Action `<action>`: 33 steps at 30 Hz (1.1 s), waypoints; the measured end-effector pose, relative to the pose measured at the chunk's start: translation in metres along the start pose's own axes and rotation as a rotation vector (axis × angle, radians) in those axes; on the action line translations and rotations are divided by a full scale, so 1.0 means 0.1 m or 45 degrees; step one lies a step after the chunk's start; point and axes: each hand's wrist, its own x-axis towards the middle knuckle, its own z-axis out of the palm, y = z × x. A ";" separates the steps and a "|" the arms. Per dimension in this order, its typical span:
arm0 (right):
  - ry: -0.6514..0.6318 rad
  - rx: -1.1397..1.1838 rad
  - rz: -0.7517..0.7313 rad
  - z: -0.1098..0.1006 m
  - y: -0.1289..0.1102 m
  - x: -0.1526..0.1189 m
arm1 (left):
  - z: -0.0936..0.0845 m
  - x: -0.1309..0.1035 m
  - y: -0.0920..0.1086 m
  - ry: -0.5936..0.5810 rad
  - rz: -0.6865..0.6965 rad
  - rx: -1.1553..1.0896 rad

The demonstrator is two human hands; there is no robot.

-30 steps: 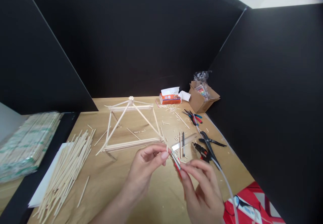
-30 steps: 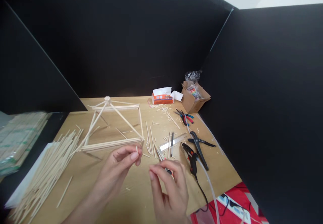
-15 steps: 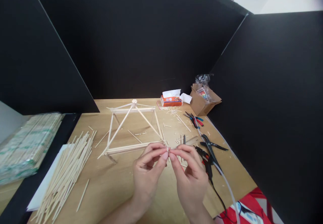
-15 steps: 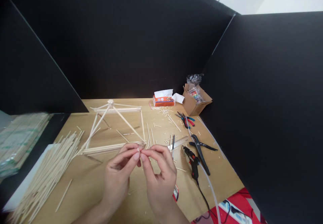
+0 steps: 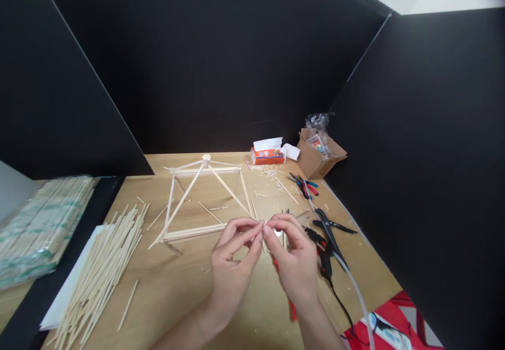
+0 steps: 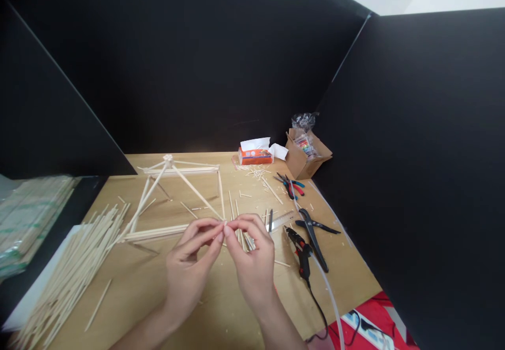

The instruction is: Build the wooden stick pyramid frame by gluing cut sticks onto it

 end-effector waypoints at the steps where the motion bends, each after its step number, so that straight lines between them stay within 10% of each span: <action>1: 0.019 0.000 -0.007 0.01 0.02 0.01 | 0.01 0.00 0.01 -0.022 -0.009 0.010; 9: 0.056 -0.114 -0.015 -0.03 0.16 0.00 | -0.20 0.08 0.13 0.044 0.070 0.479; 19: 0.088 -0.756 -0.716 0.04 0.24 0.06 | -0.24 0.19 -0.04 0.035 0.341 0.828; 33: 0.042 -0.917 -0.842 0.07 0.24 0.06 | -0.23 0.18 -0.06 -0.045 0.318 0.925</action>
